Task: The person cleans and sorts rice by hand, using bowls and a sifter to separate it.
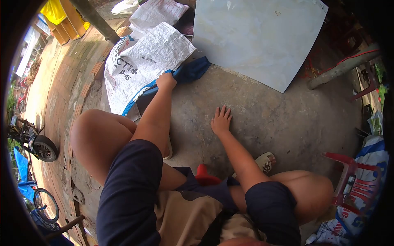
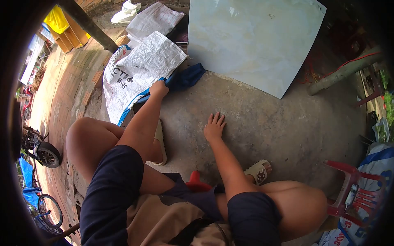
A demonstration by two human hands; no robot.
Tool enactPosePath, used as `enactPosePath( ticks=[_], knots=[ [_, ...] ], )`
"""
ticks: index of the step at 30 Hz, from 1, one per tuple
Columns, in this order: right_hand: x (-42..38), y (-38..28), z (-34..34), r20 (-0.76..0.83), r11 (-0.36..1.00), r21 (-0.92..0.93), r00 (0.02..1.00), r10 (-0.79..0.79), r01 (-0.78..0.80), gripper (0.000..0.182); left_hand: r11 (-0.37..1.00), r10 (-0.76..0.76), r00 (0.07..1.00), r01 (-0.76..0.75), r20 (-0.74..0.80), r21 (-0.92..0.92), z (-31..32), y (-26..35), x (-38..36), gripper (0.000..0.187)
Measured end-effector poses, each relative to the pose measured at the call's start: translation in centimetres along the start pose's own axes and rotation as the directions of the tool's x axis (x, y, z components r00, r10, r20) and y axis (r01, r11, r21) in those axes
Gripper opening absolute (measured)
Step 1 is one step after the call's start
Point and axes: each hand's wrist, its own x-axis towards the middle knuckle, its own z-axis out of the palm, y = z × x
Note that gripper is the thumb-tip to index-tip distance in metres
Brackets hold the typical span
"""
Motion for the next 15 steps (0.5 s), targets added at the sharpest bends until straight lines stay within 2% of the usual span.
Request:
enactPosePath(
  ticks=[3,5,9,11,12,14,15],
  knots=[
    [-0.4,0.3,-0.5,0.019,1.000,0.009,1.000,-0.014,0.014,0.066,0.999,0.027,1.000,-0.027,-0.001,-0.023,0.2,0.4,-0.2,0.028],
    [-0.4,0.4,-0.5,0.027,0.999,0.031,0.999,-0.038,0.037,0.066,0.999,0.028,1.000,-0.028,0.004,-0.019,0.0,0.5,-0.5,0.039],
    [-0.3,0.6,-0.3,0.029,0.998,0.034,0.998,-0.050,0.049,0.066,0.998,0.046,0.999,-0.046,-0.002,-0.038,-0.3,0.9,-0.9,0.047],
    [-0.4,0.6,-0.3,0.046,0.999,0.029,0.998,-0.039,0.037,0.066,0.997,0.055,0.996,-0.051,0.073,-0.059,-0.4,1.0,-1.1,0.061],
    [-0.4,0.5,-0.3,0.048,0.999,0.028,0.998,-0.041,0.040,0.066,0.997,0.052,0.996,-0.048,0.074,-0.059,-0.6,1.0,-1.4,0.061],
    [-0.4,0.1,-0.4,0.066,1.000,0.003,0.998,0.001,-0.001,0.069,0.985,0.138,0.988,-0.129,0.076,-0.117,-1.0,0.7,-2.1,0.070],
    [-0.3,-0.5,-1.0,0.066,1.000,0.001,0.998,-0.003,0.003,0.069,0.985,0.133,0.988,-0.124,0.076,-0.119,-0.8,0.4,-2.2,0.070]
  ],
)
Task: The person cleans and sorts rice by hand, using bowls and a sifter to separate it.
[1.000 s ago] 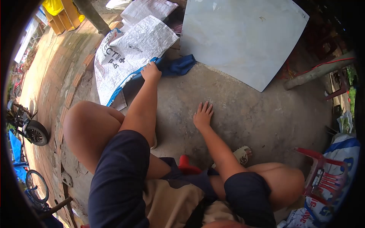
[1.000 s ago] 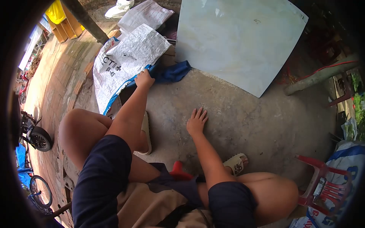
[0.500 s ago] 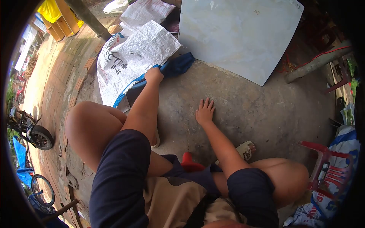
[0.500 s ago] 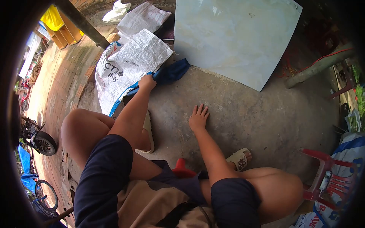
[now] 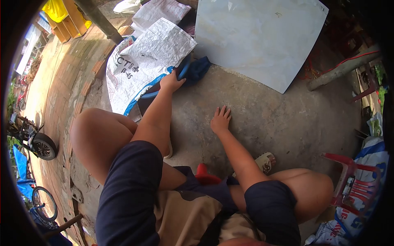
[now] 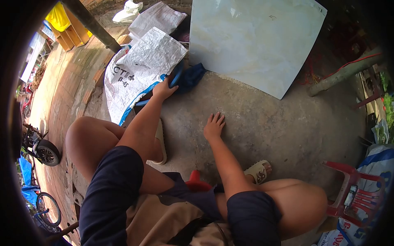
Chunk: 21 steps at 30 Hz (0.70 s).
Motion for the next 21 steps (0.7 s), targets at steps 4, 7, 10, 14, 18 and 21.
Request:
enactPosePath(
  ticks=[4,7,10,14,18,21],
  knots=[
    [2.6,-3.9,-2.8,0.252,0.951,0.125,0.936,0.244,-0.281,0.072,0.989,0.087,0.993,-0.095,-0.076,-0.109,-0.4,-0.5,-0.3,0.076],
    [7.6,-4.5,-3.4,0.461,0.720,0.608,0.887,0.023,-0.335,0.073,0.973,0.011,0.983,-0.053,-0.186,-0.225,0.2,-1.0,0.2,0.055],
    [9.5,-6.4,-6.1,0.415,0.093,0.906,0.825,-0.384,-0.413,0.075,0.934,-0.062,0.976,-0.016,-0.207,-0.357,-0.7,-1.1,0.4,0.044],
    [9.2,-10.7,-10.7,0.247,-0.288,0.887,0.898,-0.363,-0.360,0.077,0.914,-0.075,0.857,-0.145,-0.510,-0.379,-2.1,-1.6,0.3,0.040],
    [10.1,-12.9,-11.3,0.331,-0.397,0.805,0.889,-0.317,-0.441,0.076,0.957,-0.126,0.642,-0.123,-0.756,-0.264,-4.2,-3.6,2.7,0.044],
    [10.5,-13.2,-10.2,0.302,-0.438,0.791,0.896,-0.325,-0.426,0.066,0.939,-0.303,0.565,0.037,-0.768,-0.343,-7.9,-6.3,4.7,0.048]
  ],
)
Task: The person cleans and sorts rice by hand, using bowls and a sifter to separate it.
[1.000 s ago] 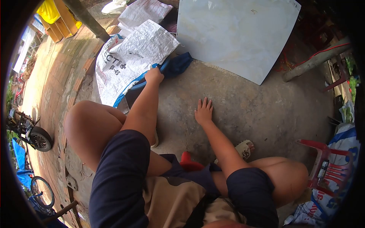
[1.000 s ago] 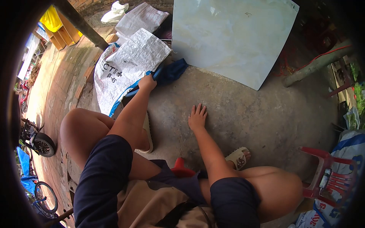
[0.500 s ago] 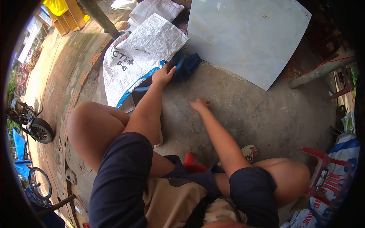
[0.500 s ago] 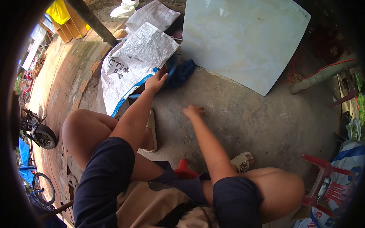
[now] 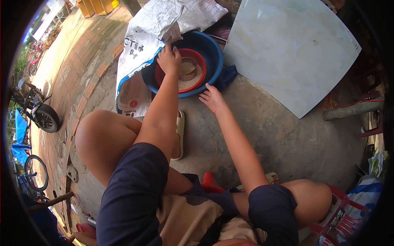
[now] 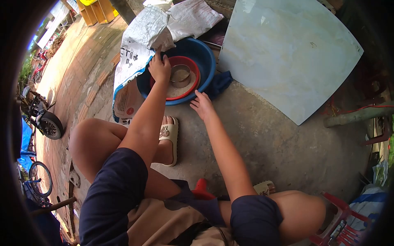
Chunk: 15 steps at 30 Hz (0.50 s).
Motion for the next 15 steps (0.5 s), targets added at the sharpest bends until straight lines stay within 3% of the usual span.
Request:
enactPosePath(
  ticks=[3,4,6,8,9,10,11,13,14,15],
  knots=[
    [0.3,0.8,-1.1,0.092,0.998,0.037,0.995,-0.050,0.047,0.052,0.977,-0.207,0.965,0.211,-0.164,0.010,-2.0,-1.2,5.3,0.054],
    [1.0,1.2,-1.8,0.108,0.999,0.041,0.994,-0.028,0.023,0.046,0.983,-0.184,0.920,0.182,-0.345,-0.036,-2.3,-1.9,6.7,0.055],
    [1.2,1.8,-2.2,0.127,0.999,0.045,0.992,0.002,-0.008,0.041,0.926,-0.375,0.867,0.362,-0.327,-0.103,-4.3,-3.1,9.1,0.057],
    [-0.6,1.5,-1.4,-0.032,0.998,-0.052,0.999,-0.042,0.040,0.037,0.885,-0.465,0.824,0.448,-0.323,-0.131,-4.3,-5.7,10.5,0.058],
    [-0.9,1.7,-1.1,-0.034,0.998,-0.052,0.999,-0.037,0.035,0.037,0.792,-0.545,0.808,0.409,-0.225,-0.454,-2.6,-8.6,11.7,0.059],
    [-1.2,1.9,-1.1,-0.130,0.996,-0.074,0.990,-0.054,0.045,0.038,0.598,-0.589,0.801,0.345,-0.104,-0.724,-2.4,-9.1,11.9,0.059],
    [-1.4,2.1,-1.2,-0.225,0.994,-0.098,0.972,-0.074,0.053,0.038,0.597,-0.591,0.800,0.350,-0.102,-0.722,-1.6,-9.4,11.2,0.059],
    [-1.5,2.4,-1.5,-0.230,0.992,-0.108,0.968,-0.096,0.072,0.038,0.360,-0.677,0.691,0.611,0.253,-0.705,-1.6,-7.6,8.8,0.061],
    [-1.4,2.5,-1.6,-0.231,0.991,-0.099,0.967,-0.110,0.089,0.037,0.356,-0.679,0.687,0.616,0.258,-0.703,-0.9,-8.2,7.8,0.061],
    [-1.4,2.5,-1.7,-0.233,0.990,-0.092,0.964,-0.126,0.107,0.036,0.543,-0.723,0.653,0.739,0.226,-0.398,0.9,-10.1,6.4,0.061]
  ],
)
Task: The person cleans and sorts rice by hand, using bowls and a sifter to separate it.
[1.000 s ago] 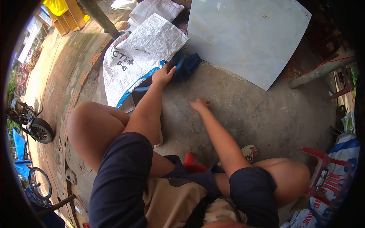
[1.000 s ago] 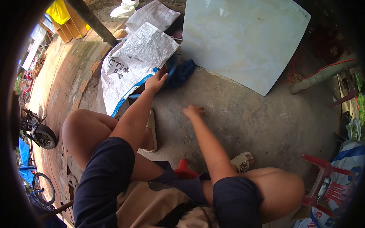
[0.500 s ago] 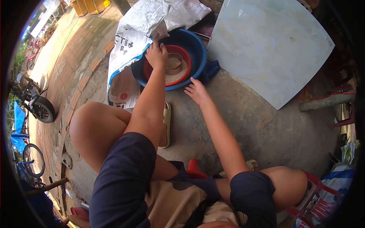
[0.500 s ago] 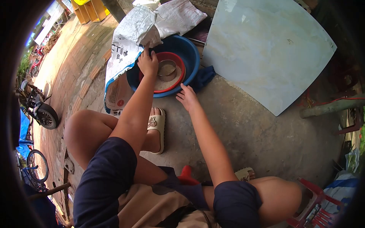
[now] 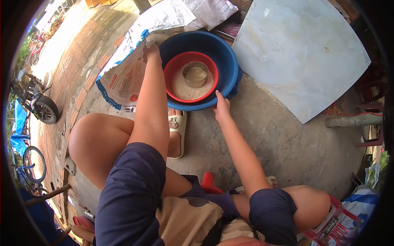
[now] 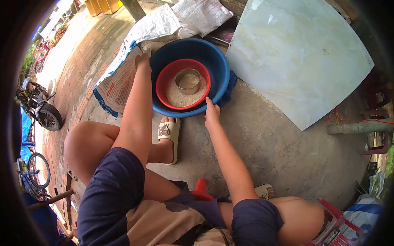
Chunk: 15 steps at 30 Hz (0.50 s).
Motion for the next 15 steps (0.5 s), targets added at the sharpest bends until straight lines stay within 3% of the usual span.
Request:
enactPosePath(
  ticks=[1,8,15],
  knots=[
    [0.0,-0.1,0.2,-0.005,1.000,-0.004,1.000,-0.003,0.003,0.036,0.929,-0.014,0.998,0.035,-0.060,0.368,0.4,-1.1,0.0,0.061],
    [0.0,0.0,0.0,-0.020,0.999,0.014,0.999,-0.030,0.030,0.035,0.884,-0.007,0.982,-0.081,0.186,0.461,-1.0,-4.2,-5.5,0.064],
    [1.0,-0.2,-0.8,0.039,0.999,-0.054,0.999,-0.004,0.006,0.036,0.816,-0.026,0.905,-0.226,0.425,0.532,-1.0,-3.2,-3.0,0.067]
  ],
)
